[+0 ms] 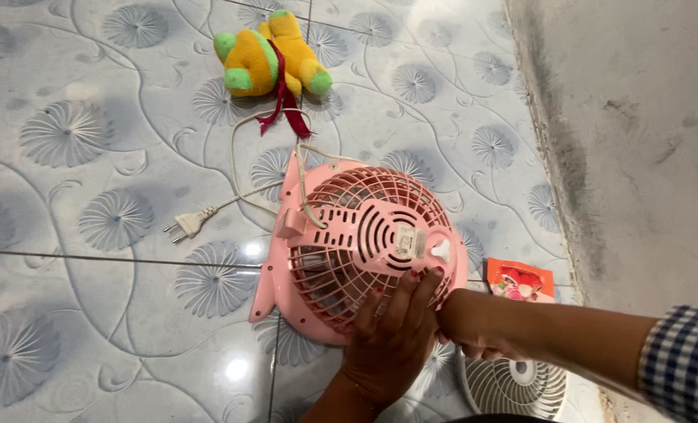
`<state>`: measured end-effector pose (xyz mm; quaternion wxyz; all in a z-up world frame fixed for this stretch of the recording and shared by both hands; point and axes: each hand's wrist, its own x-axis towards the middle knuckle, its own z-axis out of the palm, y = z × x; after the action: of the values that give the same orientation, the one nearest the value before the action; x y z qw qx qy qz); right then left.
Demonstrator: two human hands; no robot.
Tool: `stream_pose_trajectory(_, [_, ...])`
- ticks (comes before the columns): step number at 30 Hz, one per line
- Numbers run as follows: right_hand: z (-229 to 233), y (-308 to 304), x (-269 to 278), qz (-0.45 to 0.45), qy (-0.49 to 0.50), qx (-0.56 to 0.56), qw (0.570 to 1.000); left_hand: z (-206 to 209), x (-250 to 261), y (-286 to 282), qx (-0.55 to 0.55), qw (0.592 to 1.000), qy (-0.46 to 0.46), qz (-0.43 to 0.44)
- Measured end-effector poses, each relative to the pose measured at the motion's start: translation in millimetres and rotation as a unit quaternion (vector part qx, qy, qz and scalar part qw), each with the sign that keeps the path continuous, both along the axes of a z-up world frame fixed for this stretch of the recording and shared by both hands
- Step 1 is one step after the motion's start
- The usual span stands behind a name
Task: The person uses a screwdriver to remove the front grille of a pink electric fan. They then proceed to unscrew the fan blades from the motor housing and remove the blades. The person continues to unscrew components from the back of the fan housing.
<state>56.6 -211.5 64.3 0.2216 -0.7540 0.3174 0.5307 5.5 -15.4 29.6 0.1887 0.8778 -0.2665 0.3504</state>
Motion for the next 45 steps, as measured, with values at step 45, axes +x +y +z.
stream_pose_trajectory(45, [71,15,-14,-0.252,0.020,0.155,0.955,-16,-1,-2,-0.023,1.000,-0.006,-0.005])
